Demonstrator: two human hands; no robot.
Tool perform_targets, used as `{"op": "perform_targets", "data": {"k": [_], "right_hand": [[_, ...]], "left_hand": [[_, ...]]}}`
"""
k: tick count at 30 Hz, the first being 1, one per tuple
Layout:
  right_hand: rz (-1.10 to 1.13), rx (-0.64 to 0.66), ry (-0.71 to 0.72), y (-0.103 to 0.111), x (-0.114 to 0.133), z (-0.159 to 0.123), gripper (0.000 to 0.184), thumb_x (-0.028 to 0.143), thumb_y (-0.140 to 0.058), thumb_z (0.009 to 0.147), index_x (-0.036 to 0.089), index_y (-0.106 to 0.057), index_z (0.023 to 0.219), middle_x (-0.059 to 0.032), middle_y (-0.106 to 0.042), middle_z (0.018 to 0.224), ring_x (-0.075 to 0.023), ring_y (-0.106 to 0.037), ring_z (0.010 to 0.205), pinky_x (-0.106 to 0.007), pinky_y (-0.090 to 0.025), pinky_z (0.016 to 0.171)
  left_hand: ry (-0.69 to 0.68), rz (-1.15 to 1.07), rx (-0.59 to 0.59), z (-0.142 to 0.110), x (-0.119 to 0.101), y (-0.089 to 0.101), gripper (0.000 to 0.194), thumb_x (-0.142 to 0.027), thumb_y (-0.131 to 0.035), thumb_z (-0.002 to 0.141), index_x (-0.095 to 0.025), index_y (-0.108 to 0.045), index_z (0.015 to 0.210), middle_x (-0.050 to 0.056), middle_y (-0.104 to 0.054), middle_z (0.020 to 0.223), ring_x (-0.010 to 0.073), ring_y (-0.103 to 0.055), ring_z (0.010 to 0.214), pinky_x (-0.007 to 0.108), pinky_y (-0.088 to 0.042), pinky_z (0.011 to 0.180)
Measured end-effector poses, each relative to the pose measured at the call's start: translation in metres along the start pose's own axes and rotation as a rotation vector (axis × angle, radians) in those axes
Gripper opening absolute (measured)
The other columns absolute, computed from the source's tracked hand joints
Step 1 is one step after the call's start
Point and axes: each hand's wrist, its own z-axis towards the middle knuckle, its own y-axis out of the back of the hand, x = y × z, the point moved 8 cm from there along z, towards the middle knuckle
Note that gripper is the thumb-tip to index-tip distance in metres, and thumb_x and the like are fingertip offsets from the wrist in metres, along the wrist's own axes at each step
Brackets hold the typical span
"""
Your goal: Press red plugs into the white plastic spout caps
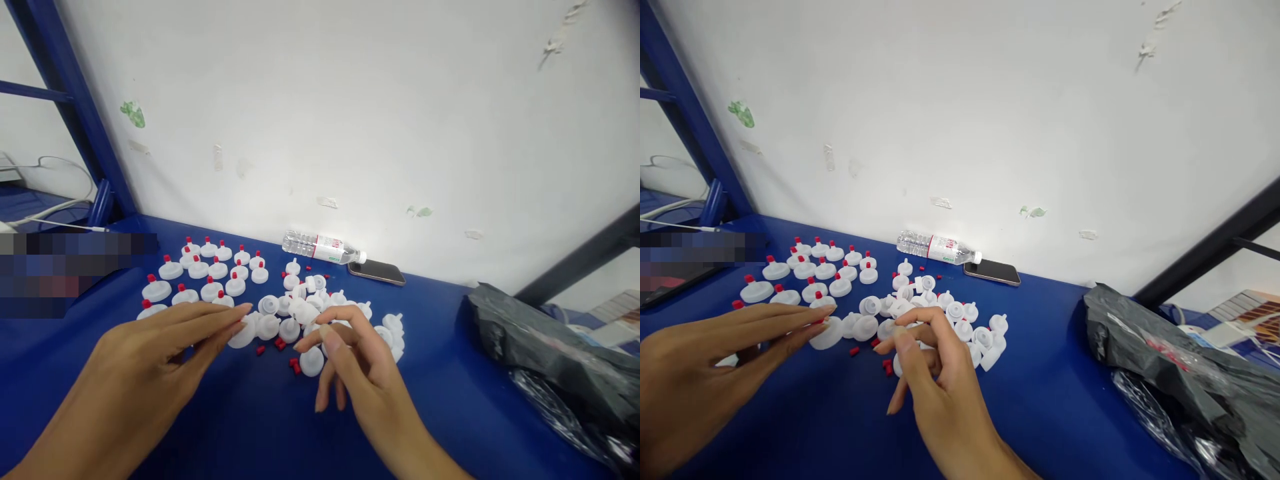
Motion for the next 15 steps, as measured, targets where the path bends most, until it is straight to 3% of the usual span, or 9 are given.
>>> {"op": "perform_targets", "data": {"k": [4,7,11,15], "right_hand": [[-0.053,-0.028,0.017,0.005,0.001,0.000,0.026,0.050,-0.054,0.104,0.025,-0.058,0.110,-0.0009,-0.072,0.100,-0.0051,-0.061,0.048,-0.018,-0.042,0.046],[-0.116,-0.055,0.038,0.007,0.003,-0.001,0.020,0.045,-0.055,0.105,0.026,-0.060,0.110,0.0006,-0.070,0.097,-0.0053,-0.059,0.049,-0.019,-0.043,0.047],[-0.311,-0.104,0.107,0.013,0.014,-0.002,0.016,0.039,-0.058,0.103,0.027,-0.067,0.108,0.0024,-0.067,0.090,-0.0063,-0.051,0.048,-0.022,-0.040,0.046],[-0.660,-0.140,0.241,0.014,0.028,-0.002,0.013,0.034,-0.063,0.099,0.029,-0.072,0.105,0.0029,-0.065,0.081,-0.0093,-0.047,0.048,-0.026,-0.039,0.050]], "left_hand": [[0.028,0.192,0.229,0.003,0.015,-0.020,0.031,-0.033,-0.054,0.098,-0.037,-0.081,0.113,-0.005,-0.079,0.123,0.0249,-0.075,0.110,0.037,-0.057,0.097],[0.033,0.271,0.320,0.001,0.018,-0.028,0.037,-0.027,-0.049,0.098,-0.036,-0.080,0.116,-0.002,-0.079,0.123,0.0285,-0.075,0.109,0.037,-0.058,0.085],[0.024,0.350,0.346,0.003,0.016,-0.026,0.038,-0.029,-0.046,0.099,-0.035,-0.080,0.115,-0.001,-0.081,0.119,0.0273,-0.077,0.105,0.035,-0.056,0.084],[0.073,0.395,0.334,0.009,0.019,-0.020,0.035,-0.039,-0.047,0.100,-0.034,-0.082,0.103,-0.003,-0.083,0.108,0.0249,-0.078,0.094,0.030,-0.054,0.077]]}}
